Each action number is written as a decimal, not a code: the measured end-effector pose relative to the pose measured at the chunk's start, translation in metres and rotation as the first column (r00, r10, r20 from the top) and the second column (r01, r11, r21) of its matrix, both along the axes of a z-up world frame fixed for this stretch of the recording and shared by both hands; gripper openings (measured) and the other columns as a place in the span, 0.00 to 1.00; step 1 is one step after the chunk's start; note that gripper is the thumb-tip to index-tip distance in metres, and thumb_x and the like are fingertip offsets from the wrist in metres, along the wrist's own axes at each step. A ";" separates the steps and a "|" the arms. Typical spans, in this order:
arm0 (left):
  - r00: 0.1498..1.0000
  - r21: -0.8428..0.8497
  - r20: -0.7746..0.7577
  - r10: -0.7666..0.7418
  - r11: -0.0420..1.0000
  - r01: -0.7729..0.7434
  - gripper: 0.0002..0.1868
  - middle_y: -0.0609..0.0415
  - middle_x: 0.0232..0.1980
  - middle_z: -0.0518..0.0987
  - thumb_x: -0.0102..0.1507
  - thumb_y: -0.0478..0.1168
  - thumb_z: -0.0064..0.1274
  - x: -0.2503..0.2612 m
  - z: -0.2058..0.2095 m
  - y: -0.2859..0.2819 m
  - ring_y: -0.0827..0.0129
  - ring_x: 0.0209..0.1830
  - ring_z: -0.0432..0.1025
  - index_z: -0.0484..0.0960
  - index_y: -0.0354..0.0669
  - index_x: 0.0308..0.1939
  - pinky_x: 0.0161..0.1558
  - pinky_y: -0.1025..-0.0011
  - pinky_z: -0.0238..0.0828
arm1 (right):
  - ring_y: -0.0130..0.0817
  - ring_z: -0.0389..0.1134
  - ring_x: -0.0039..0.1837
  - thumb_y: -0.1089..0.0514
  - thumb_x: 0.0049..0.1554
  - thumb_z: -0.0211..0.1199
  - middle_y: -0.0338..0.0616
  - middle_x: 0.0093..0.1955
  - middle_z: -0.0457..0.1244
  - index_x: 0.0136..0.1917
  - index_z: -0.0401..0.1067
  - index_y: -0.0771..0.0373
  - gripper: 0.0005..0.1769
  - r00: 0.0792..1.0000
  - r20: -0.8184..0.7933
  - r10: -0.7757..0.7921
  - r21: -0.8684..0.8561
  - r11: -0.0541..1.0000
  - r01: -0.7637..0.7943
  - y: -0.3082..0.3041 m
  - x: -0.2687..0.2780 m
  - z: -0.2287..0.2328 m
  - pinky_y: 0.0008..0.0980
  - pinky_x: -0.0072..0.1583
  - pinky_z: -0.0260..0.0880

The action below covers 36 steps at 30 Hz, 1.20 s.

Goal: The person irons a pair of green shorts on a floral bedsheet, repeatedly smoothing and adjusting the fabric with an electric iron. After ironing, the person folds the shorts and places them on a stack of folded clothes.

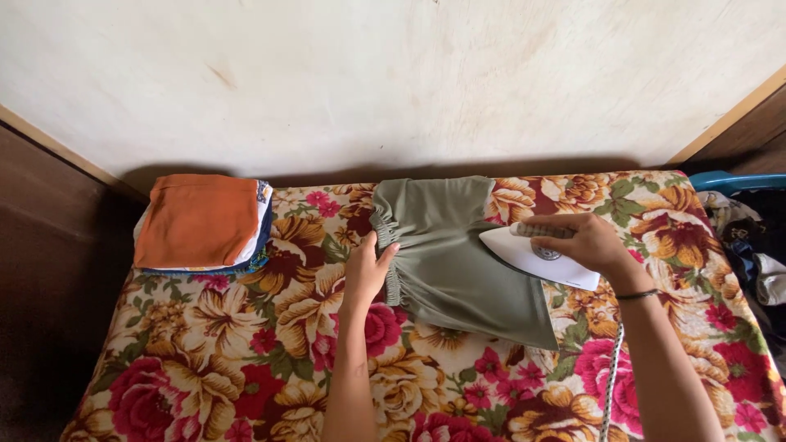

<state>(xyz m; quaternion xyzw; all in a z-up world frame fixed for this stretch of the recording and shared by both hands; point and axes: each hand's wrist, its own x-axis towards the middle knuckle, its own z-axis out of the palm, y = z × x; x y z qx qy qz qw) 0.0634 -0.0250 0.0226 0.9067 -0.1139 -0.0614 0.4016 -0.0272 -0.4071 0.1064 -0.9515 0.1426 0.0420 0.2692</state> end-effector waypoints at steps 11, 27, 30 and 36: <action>0.996 -0.061 -0.075 -0.043 0.997 0.039 0.32 0.23 0.64 0.70 0.72 0.49 0.46 -0.002 0.012 0.000 0.36 0.64 0.69 0.64 0.20 0.68 0.56 0.50 0.76 | 0.54 0.73 0.53 0.37 0.45 0.72 0.42 0.50 0.74 0.57 0.80 0.29 0.24 0.940 0.019 0.340 0.119 0.933 -0.339 0.131 0.046 0.024 0.47 0.58 0.71; 0.995 0.062 0.065 0.071 0.995 -0.075 0.33 0.29 0.48 0.81 0.65 0.57 0.55 -0.071 0.018 -0.004 0.40 0.47 0.79 0.65 0.37 0.62 0.45 0.47 0.78 | 0.57 0.73 0.49 0.52 0.48 0.75 0.59 0.52 0.74 0.62 0.81 0.41 0.27 0.991 -0.113 0.071 0.327 0.945 -0.031 0.014 -0.029 0.013 0.47 0.56 0.69; 0.997 -0.042 -0.052 -0.055 0.998 0.053 0.32 0.21 0.54 0.77 0.65 0.51 0.57 -0.068 0.009 0.013 0.30 0.53 0.75 0.63 0.37 0.64 0.50 0.40 0.74 | 0.36 0.66 0.33 0.56 0.47 0.77 0.52 0.41 0.74 0.61 0.82 0.50 0.27 0.985 -0.116 0.128 0.417 0.906 -0.069 0.016 -0.028 0.007 0.32 0.39 0.67; 0.962 -0.130 -0.203 -0.181 0.979 0.156 0.28 0.24 0.57 0.76 0.65 0.53 0.57 -0.062 0.035 0.033 0.30 0.59 0.71 0.66 0.40 0.59 0.55 0.41 0.73 | 0.47 0.73 0.43 0.43 0.46 0.75 0.46 0.38 0.73 0.58 0.82 0.37 0.24 0.925 -0.120 0.361 0.293 0.903 -0.314 0.100 -0.016 0.048 0.43 0.51 0.69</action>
